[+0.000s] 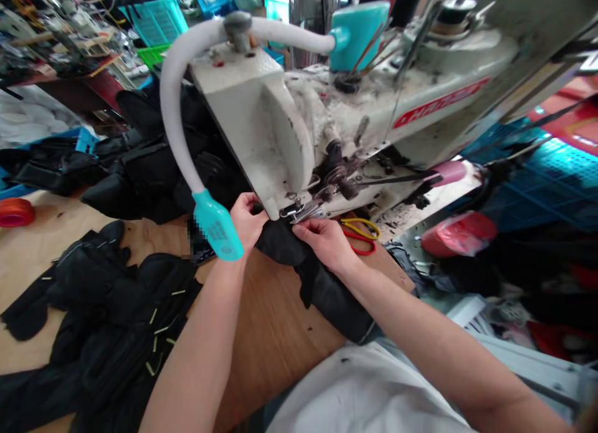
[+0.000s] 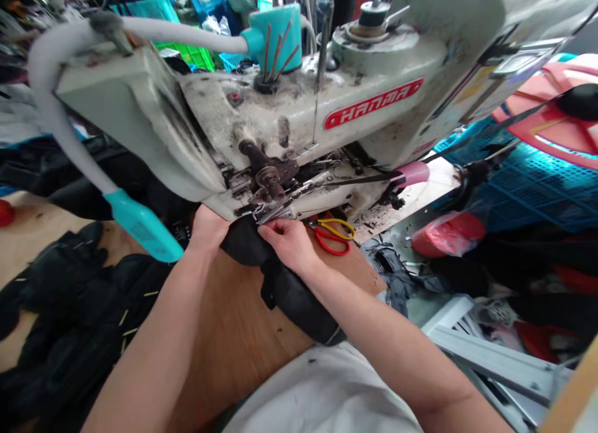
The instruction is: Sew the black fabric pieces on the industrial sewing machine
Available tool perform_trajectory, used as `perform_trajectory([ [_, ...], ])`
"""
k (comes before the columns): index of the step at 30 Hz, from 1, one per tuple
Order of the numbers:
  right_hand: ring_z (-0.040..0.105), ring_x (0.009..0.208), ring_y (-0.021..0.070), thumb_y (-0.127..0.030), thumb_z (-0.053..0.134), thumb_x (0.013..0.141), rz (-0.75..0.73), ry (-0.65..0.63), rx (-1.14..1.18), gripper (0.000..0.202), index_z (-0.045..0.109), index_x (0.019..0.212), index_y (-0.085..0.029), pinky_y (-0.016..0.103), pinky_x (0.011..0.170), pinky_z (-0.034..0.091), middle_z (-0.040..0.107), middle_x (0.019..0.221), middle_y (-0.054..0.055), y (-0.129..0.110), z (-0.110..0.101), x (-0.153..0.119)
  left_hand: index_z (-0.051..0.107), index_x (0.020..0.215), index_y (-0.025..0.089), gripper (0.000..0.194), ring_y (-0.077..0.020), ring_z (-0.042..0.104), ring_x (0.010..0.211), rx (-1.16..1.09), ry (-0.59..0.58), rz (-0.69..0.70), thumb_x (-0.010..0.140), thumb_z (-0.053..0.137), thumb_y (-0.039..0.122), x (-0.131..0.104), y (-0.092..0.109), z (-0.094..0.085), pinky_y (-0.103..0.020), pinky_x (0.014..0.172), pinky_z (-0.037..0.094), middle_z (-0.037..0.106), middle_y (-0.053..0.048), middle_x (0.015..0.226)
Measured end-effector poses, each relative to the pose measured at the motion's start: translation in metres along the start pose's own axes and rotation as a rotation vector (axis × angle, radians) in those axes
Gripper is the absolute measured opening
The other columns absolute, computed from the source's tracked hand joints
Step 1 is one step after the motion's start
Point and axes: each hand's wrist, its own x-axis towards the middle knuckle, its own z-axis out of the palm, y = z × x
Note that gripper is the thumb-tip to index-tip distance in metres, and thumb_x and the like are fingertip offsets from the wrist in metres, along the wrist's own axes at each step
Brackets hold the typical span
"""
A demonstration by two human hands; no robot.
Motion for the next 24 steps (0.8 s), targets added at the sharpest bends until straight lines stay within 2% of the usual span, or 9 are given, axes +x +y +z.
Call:
perform_trajectory([
  [1,0.048,0.059,0.0122,-0.05,0.069,0.075,-0.018,-0.034,-0.044,0.035,0.068,0.072,-0.015,0.026,0.055,0.039,0.06,0.065,0.001,-0.002,-0.005,0.0,0.064,0.104,0.014,0.049,-0.0295,0.063,0.114,0.121,0.014,0.118,0.065,0.086,0.034,-0.006,0.003,-0.005,-0.046,0.105,0.047,0.07,-0.012,0.112],
  [3,0.048,0.059,0.0118,-0.046,0.07,0.076,-0.049,-0.129,-0.121,0.031,0.07,0.074,-0.015,0.025,0.055,0.038,0.061,0.065,0.0,-0.008,-0.015,-0.001,0.062,0.117,0.014,0.047,-0.032,0.055,0.128,0.438,-0.016,0.444,0.077,0.079,0.03,-0.026,0.012,-0.018,-0.052,0.113,0.039,0.065,-0.015,0.127],
  [5,0.045,0.058,0.0105,-0.043,0.073,0.075,-0.075,-0.232,-0.172,0.028,0.069,0.073,-0.015,0.024,0.054,0.036,0.058,0.062,-0.002,-0.015,-0.026,-0.004,0.058,0.127,0.015,0.047,-0.0327,0.049,0.136,0.694,-0.186,0.723,0.085,0.073,0.03,-0.05,0.021,-0.028,-0.057,0.119,0.032,0.062,-0.015,0.135],
  [7,0.042,0.056,0.0091,-0.041,0.074,0.074,-0.082,-0.306,-0.193,0.027,0.067,0.07,-0.015,0.023,0.052,0.033,0.055,0.06,-0.004,-0.019,-0.033,-0.008,0.057,0.132,0.016,0.048,-0.0325,0.051,0.135,0.851,-0.385,0.889,0.089,0.071,0.032,-0.068,0.028,-0.035,-0.057,0.119,0.033,0.063,-0.014,0.136],
  [9,0.041,0.055,0.0084,-0.041,0.075,0.074,-0.068,-0.343,-0.188,0.029,0.064,0.071,-0.015,0.022,0.05,0.03,0.053,0.06,-0.005,-0.019,-0.038,-0.012,0.059,0.131,0.015,0.042,-0.0313,0.055,0.13,0.95,-0.492,0.982,0.092,0.067,0.027,-0.075,0.03,-0.038,-0.054,0.116,0.038,0.064,-0.013,0.135],
  [11,0.04,0.055,0.008,-0.042,0.076,0.074,-0.048,-0.365,-0.185,0.03,0.064,0.078,-0.015,0.022,0.048,0.029,0.052,0.061,-0.005,-0.017,-0.039,-0.017,0.063,0.128,0.016,0.034,-0.0285,0.059,0.126,0.99,-0.512,1.029,0.094,0.059,0.015,-0.072,0.028,-0.039,-0.051,0.112,0.043,0.066,-0.011,0.134],
  [13,0.038,0.054,0.0078,-0.041,0.076,0.075,-0.043,-0.372,-0.181,0.031,0.064,0.084,-0.014,0.021,0.047,0.027,0.05,0.061,-0.006,-0.013,-0.039,-0.022,0.066,0.125,0.019,0.036,-0.0253,0.061,0.122,0.97,-0.514,1.034,0.095,0.051,0.008,-0.064,0.026,-0.041,-0.048,0.109,0.046,0.069,-0.009,0.129],
  [20,0.037,0.054,0.0086,-0.04,0.072,0.08,-0.078,-0.331,-0.128,0.028,0.063,0.09,-0.015,0.022,0.047,0.025,0.047,0.062,-0.007,0.0,-0.034,-0.03,0.071,0.117,0.022,0.029,-0.0246,0.062,0.115,0.886,-0.555,0.972,0.098,0.05,0.014,-0.054,0.034,-0.042,-0.044,0.097,0.05,0.071,-0.007,0.12],
  [24,0.04,0.057,0.0097,-0.041,0.071,0.08,-0.082,-0.308,-0.081,0.029,0.062,0.091,-0.016,0.024,0.051,0.03,0.052,0.067,-0.005,0.003,-0.03,-0.027,0.071,0.116,0.022,0.028,-0.0252,0.061,0.111,0.913,-0.568,0.952,0.099,0.05,0.017,-0.055,0.038,-0.038,-0.044,0.094,0.048,0.072,-0.006,0.118],
])
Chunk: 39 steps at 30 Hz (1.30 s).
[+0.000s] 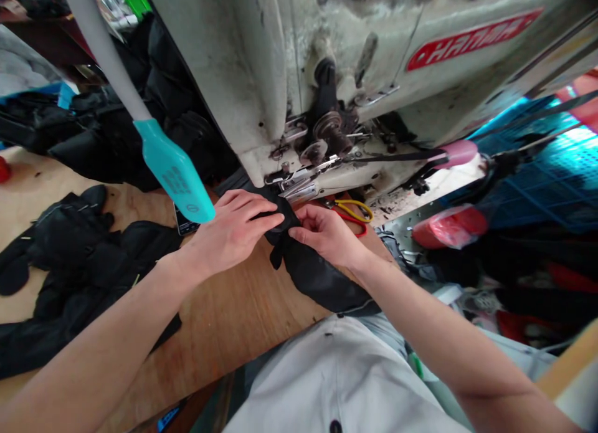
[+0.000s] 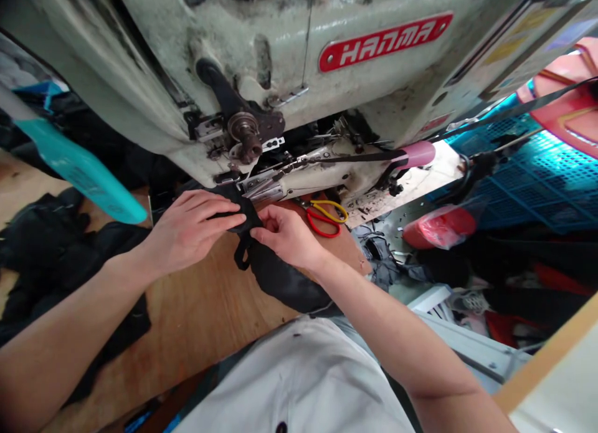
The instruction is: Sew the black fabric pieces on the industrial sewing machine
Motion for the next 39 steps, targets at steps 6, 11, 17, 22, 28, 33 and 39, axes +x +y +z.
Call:
perform_trajectory([
  [6,0.046,0.062,0.0106,-0.038,0.072,0.076,-0.044,0.011,0.109,0.026,0.059,0.087,-0.018,0.024,0.056,0.035,0.058,0.075,-0.002,0.003,0.006,0.014,0.073,0.113,0.023,0.03,-0.0254,0.062,0.109,-0.008,-0.008,-0.057,0.1,0.046,0.02,0.006,-0.003,0.002,-0.046,0.094,0.047,0.073,-0.007,0.114],
  [11,0.046,0.062,0.011,-0.036,0.071,0.076,-0.077,0.049,0.126,0.024,0.059,0.087,-0.019,0.025,0.057,0.037,0.057,0.073,-0.003,0.002,0.011,0.024,0.072,0.113,0.022,0.03,-0.0252,0.061,0.107,0.054,-0.004,-0.079,0.097,0.048,0.015,0.007,-0.005,0.004,-0.044,0.09,0.047,0.072,-0.007,0.113],
  [17,0.041,0.058,0.0113,-0.036,0.071,0.078,-0.089,0.12,0.066,0.023,0.062,0.087,-0.017,0.025,0.052,0.032,0.054,0.067,-0.003,0.003,0.015,0.029,0.07,0.112,0.016,0.027,-0.024,0.061,0.097,0.172,0.057,-0.067,0.097,0.048,0.013,0.014,-0.001,0.007,-0.041,0.086,0.048,0.073,-0.007,0.108],
  [22,0.041,0.059,0.0125,-0.042,0.071,0.078,-0.098,0.143,0.03,0.026,0.06,0.082,-0.019,0.026,0.053,0.033,0.05,0.066,-0.003,0.004,0.015,0.031,0.069,0.107,0.013,0.023,-0.0256,0.061,0.088,0.293,0.046,-0.124,0.096,0.049,0.013,0.021,0.013,0.012,-0.041,0.077,0.047,0.071,-0.008,0.095],
  [28,0.041,0.06,0.0133,-0.046,0.071,0.081,-0.111,0.104,-0.02,0.029,0.061,0.084,-0.019,0.026,0.054,0.033,0.051,0.067,-0.002,0.005,0.011,0.031,0.07,0.103,0.016,0.021,-0.0226,0.06,0.079,0.331,0.107,-0.193,0.098,0.05,0.015,0.019,0.018,0.021,-0.039,0.07,0.044,0.068,-0.005,0.083],
  [33,0.048,0.067,0.0151,-0.043,0.065,0.087,-0.128,0.089,-0.026,0.025,0.062,0.093,-0.019,0.028,0.063,0.04,0.06,0.078,0.001,0.007,0.011,0.027,0.069,0.109,0.015,0.02,-0.0238,0.06,0.089,0.286,0.139,-0.159,0.096,0.054,0.013,0.013,0.013,0.021,-0.04,0.076,0.046,0.07,-0.006,0.095],
  [39,0.051,0.071,0.0162,-0.039,0.063,0.089,-0.162,0.126,-0.019,0.021,0.062,0.091,-0.018,0.029,0.067,0.043,0.062,0.08,0.002,0.006,0.016,0.027,0.07,0.096,0.016,0.015,-0.0241,0.059,0.078,0.351,0.072,-0.324,0.091,0.058,0.009,0.029,0.034,0.021,-0.038,0.069,0.048,0.064,-0.005,0.079],
])
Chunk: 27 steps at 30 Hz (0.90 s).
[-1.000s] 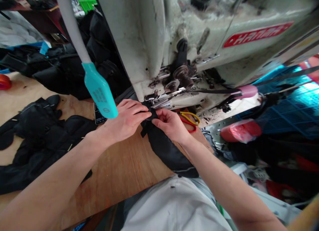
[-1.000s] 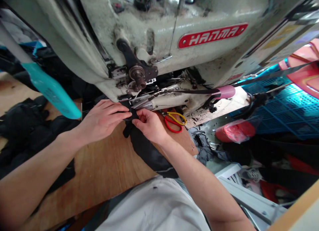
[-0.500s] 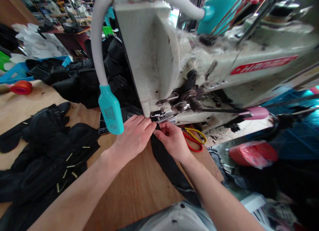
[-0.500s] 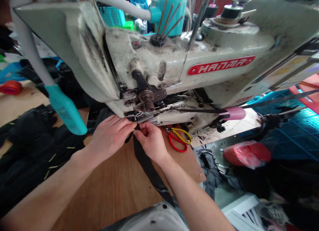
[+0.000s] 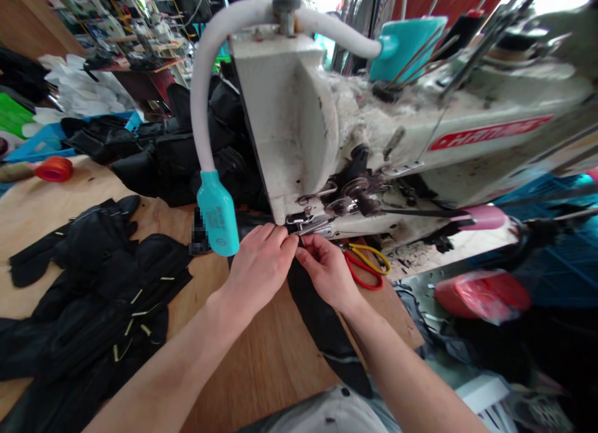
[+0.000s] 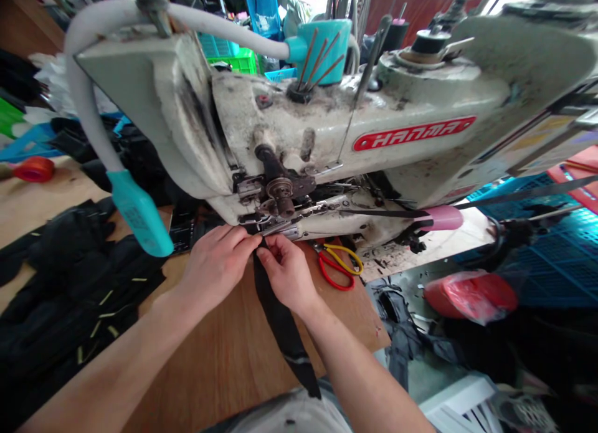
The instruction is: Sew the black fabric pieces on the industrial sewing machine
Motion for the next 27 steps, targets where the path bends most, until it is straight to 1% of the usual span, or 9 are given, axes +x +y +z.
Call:
perform_trajectory([
  [3,0.053,0.075,0.017,-0.039,0.06,0.091,-0.025,0.005,-0.011,0.021,0.061,0.088,-0.019,0.029,0.072,0.045,0.063,0.082,0.003,-0.001,-0.001,0.001,0.071,0.095,0.016,0.016,-0.0242,0.059,0.079,-0.023,-0.009,-0.134,0.09,0.058,0.008,0.0,0.013,0.001,-0.038,0.068,0.048,0.064,-0.006,0.081],
  [5,0.054,0.077,0.0172,-0.039,0.059,0.092,-0.031,-0.002,-0.022,0.021,0.062,0.087,-0.019,0.029,0.074,0.045,0.063,0.084,0.003,-0.002,-0.003,0.001,0.071,0.1,0.016,0.015,-0.0241,0.059,0.08,-0.059,0.037,-0.165,0.093,0.058,0.011,-0.004,0.014,0.005,-0.038,0.07,0.048,0.066,-0.007,0.084],
  [10,0.052,0.071,0.0154,-0.039,0.062,0.089,0.037,-0.019,-0.007,0.022,0.066,0.091,-0.017,0.027,0.068,0.043,0.062,0.08,0.002,-0.001,-0.005,0.002,0.069,0.113,0.017,0.023,-0.0276,0.06,0.101,-0.055,0.126,-0.099,0.094,0.058,0.012,-0.022,0.0,0.01,-0.044,0.087,0.047,0.07,-0.009,0.107],
  [12,0.05,0.067,0.0143,-0.038,0.063,0.088,0.047,-0.012,0.006,0.022,0.066,0.091,-0.016,0.026,0.064,0.041,0.062,0.078,0.001,0.0,-0.004,0.002,0.069,0.115,0.016,0.025,-0.0268,0.06,0.099,-0.04,0.107,-0.051,0.093,0.057,0.01,-0.026,-0.005,0.007,-0.043,0.087,0.047,0.07,-0.008,0.104],
  [14,0.048,0.064,0.0135,-0.038,0.063,0.088,0.039,-0.003,0.015,0.022,0.066,0.089,-0.016,0.026,0.061,0.04,0.061,0.075,0.0,-0.001,-0.003,0.002,0.069,0.114,0.015,0.026,-0.0256,0.059,0.092,-0.021,0.067,-0.014,0.093,0.057,0.008,-0.025,-0.005,0.003,-0.041,0.08,0.049,0.069,-0.007,0.096],
  [17,0.049,0.064,0.0134,-0.038,0.063,0.088,0.011,0.019,0.01,0.021,0.064,0.086,-0.017,0.025,0.06,0.041,0.061,0.073,0.0,-0.002,0.0,0.002,0.07,0.112,0.012,0.026,-0.0248,0.058,0.082,0.023,-0.003,-0.044,0.091,0.056,0.007,-0.016,0.009,-0.002,-0.038,0.069,0.05,0.065,-0.007,0.087],
  [19,0.051,0.067,0.0143,-0.038,0.063,0.088,-0.004,0.032,0.014,0.021,0.064,0.084,-0.017,0.025,0.063,0.043,0.063,0.075,0.001,-0.002,0.001,0.002,0.07,0.109,0.01,0.025,-0.0246,0.058,0.079,0.04,-0.032,-0.134,0.089,0.057,0.005,-0.008,0.022,-0.003,-0.037,0.066,0.05,0.062,-0.007,0.084],
  [22,0.054,0.072,0.0154,-0.038,0.063,0.089,-0.011,0.033,0.017,0.022,0.066,0.085,-0.017,0.026,0.069,0.045,0.065,0.078,0.002,-0.002,0.001,0.002,0.071,0.107,0.009,0.025,-0.0241,0.058,0.078,0.002,-0.016,-0.26,0.087,0.058,0.002,-0.004,0.037,0.0,-0.036,0.065,0.05,0.06,-0.007,0.082],
  [27,0.049,0.067,0.014,-0.043,0.064,0.089,0.024,0.064,-0.067,0.028,0.068,0.081,-0.016,0.026,0.064,0.04,0.06,0.071,0.0,-0.001,-0.003,0.0,0.065,0.125,0.014,0.036,-0.0283,0.059,0.095,-0.029,0.057,-0.252,0.09,0.059,0.007,-0.025,0.031,0.006,-0.043,0.079,0.049,0.066,-0.01,0.103],
])
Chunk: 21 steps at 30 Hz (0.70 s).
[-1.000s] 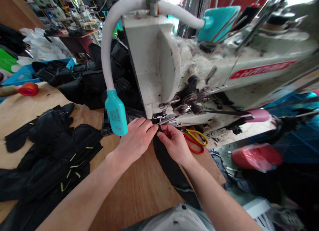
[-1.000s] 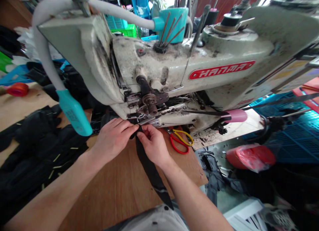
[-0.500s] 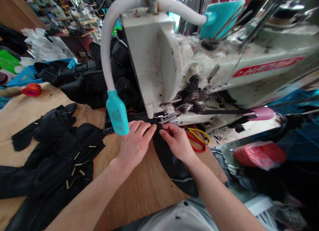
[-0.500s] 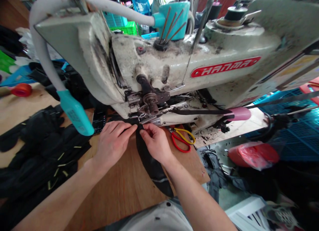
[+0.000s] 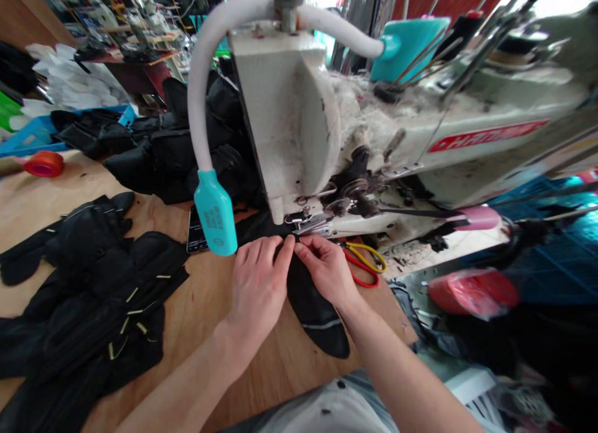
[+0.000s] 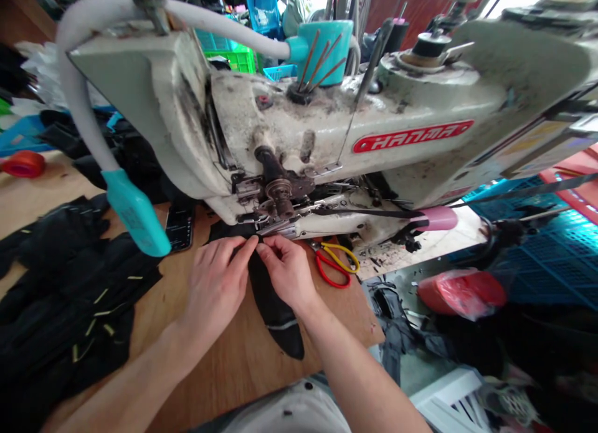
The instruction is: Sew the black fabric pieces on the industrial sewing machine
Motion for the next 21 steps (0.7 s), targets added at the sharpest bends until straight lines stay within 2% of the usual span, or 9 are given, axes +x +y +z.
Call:
perform_trajectory([
  [3,0.053,0.072,0.0155,-0.041,0.064,0.089,0.011,0.004,-0.015,0.025,0.069,0.084,-0.016,0.027,0.069,0.042,0.064,0.076,0.001,0.0,-0.001,-0.004,0.065,0.124,0.014,0.035,-0.0281,0.058,0.097,-0.03,0.023,0.064,0.09,0.057,0.006,-0.011,-0.012,-0.002,-0.044,0.083,0.047,0.066,-0.01,0.105],
  [6,0.057,0.076,0.0174,-0.038,0.063,0.088,0.016,-0.009,-0.005,0.022,0.07,0.088,-0.017,0.029,0.074,0.045,0.067,0.08,0.002,-0.001,0.0,-0.007,0.067,0.119,0.012,0.032,-0.0258,0.056,0.085,-0.033,-0.004,0.108,0.09,0.055,0.005,-0.011,-0.015,-0.007,-0.041,0.074,0.048,0.064,-0.008,0.092],
  [10,0.058,0.074,0.0171,-0.036,0.063,0.086,0.007,-0.001,0.035,0.019,0.069,0.086,-0.018,0.028,0.071,0.047,0.068,0.08,0.003,-0.002,0.004,-0.007,0.068,0.116,0.008,0.032,-0.0262,0.056,0.08,0.016,-0.068,0.1,0.087,0.056,0.003,0.002,0.0,-0.013,-0.039,0.068,0.05,0.06,-0.007,0.084],
  [13,0.059,0.073,0.0168,-0.033,0.063,0.085,0.011,0.006,0.075,0.017,0.07,0.087,-0.017,0.027,0.069,0.048,0.069,0.08,0.003,-0.002,0.005,-0.005,0.069,0.111,0.007,0.03,-0.0256,0.058,0.077,0.038,-0.098,0.007,0.084,0.056,0.001,0.017,0.014,-0.013,-0.037,0.064,0.051,0.059,-0.008,0.082],
  [16,0.059,0.071,0.0161,-0.03,0.064,0.083,0.01,0.014,0.085,0.015,0.071,0.085,-0.017,0.026,0.067,0.048,0.07,0.078,0.002,-0.003,0.003,-0.002,0.07,0.105,0.01,0.023,-0.0245,0.06,0.077,-0.006,-0.099,-0.063,0.087,0.057,0.005,0.023,0.02,-0.01,-0.036,0.063,0.05,0.061,-0.007,0.082],
  [18,0.058,0.069,0.0152,-0.029,0.065,0.081,0.022,0.006,0.096,0.014,0.071,0.085,-0.017,0.026,0.065,0.047,0.069,0.077,0.002,-0.004,0.001,-0.001,0.068,0.113,0.012,0.026,-0.0259,0.062,0.083,-0.05,-0.07,-0.052,0.089,0.058,0.008,0.018,0.017,-0.006,-0.039,0.072,0.052,0.064,-0.008,0.09],
  [21,0.057,0.066,0.0143,-0.03,0.067,0.08,0.072,-0.024,0.125,0.015,0.071,0.085,-0.016,0.025,0.061,0.046,0.069,0.076,0.001,-0.004,-0.001,0.0,0.054,0.135,0.008,0.05,-0.0317,0.059,0.109,-0.1,0.031,-0.038,0.085,0.063,0.009,-0.003,0.004,0.004,-0.049,0.095,0.048,0.064,-0.017,0.117],
])
